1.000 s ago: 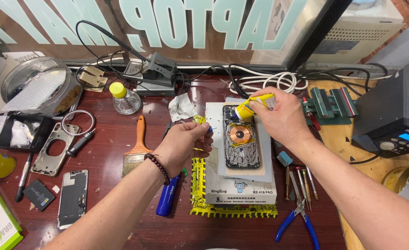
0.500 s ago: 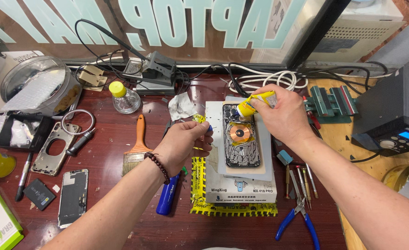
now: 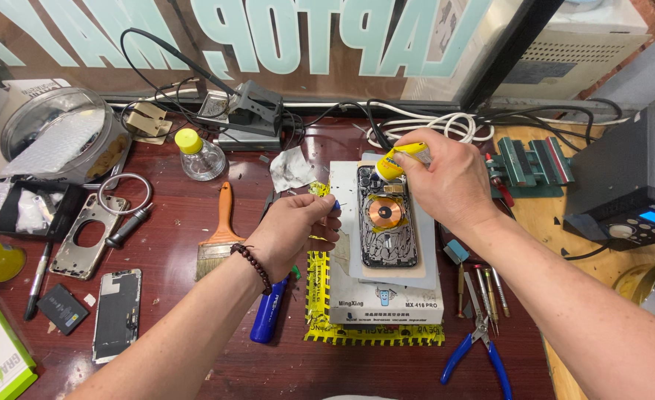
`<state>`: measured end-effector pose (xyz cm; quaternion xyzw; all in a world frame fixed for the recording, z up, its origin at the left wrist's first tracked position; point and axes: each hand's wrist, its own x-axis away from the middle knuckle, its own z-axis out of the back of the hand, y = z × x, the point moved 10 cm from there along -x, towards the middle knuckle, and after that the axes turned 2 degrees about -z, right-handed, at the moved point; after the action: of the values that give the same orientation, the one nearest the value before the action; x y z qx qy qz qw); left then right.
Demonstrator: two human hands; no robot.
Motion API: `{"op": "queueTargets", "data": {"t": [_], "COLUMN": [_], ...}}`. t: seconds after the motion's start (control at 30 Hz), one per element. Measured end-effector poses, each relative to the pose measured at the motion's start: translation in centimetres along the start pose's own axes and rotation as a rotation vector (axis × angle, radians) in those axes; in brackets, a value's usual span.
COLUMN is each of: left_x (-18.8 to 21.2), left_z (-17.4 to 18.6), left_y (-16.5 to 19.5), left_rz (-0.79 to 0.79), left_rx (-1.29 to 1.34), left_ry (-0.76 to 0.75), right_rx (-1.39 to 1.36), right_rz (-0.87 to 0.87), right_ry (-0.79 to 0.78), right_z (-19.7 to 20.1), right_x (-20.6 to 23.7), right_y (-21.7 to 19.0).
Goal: The person works on a disassembled smartphone at a repair bench, prying at the open phone body, testing the assembled phone by powering its screen on, then squeezing adhesive from a yellow tube around the phone frame and pressing components into place. The clip ends while adhesive is still being applied.
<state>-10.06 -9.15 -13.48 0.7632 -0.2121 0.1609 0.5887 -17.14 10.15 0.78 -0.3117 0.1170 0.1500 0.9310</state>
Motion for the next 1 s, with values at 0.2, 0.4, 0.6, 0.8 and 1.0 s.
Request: {"op": "queueTargets", "data": {"t": [0.2,0.4,0.6,0.8,1.0], "left_x": [-0.3,-0.6,-0.5,-0.4,-0.4], "left_z": [0.3,0.3,0.1,-0.1,0.0], "left_y": [0.1,-0.2,0.0,0.2,0.2], "left_rz": [-0.011,-0.007,-0.007,-0.003,-0.001], "left_rx": [0.015,0.02,0.01,0.011,0.009], "left_ry": [-0.002,-0.004,-0.009,-0.006,0.003], "right_rx": [-0.092,-0.092,-0.097,-0.105,-0.086], "right_rz": [0.027,-0.1,-0.15,-0.128,-0.17], "right_ry": [0.019,0.0,0.039,0.062,0.02], "right_z": [0.1,-0.1,0.1,0.3,-0.4], "right_x": [-0.1,0.2,0.4,0.0,-0.7], "right_y": [0.5,2.7,4.1,4.3,4.4]}}
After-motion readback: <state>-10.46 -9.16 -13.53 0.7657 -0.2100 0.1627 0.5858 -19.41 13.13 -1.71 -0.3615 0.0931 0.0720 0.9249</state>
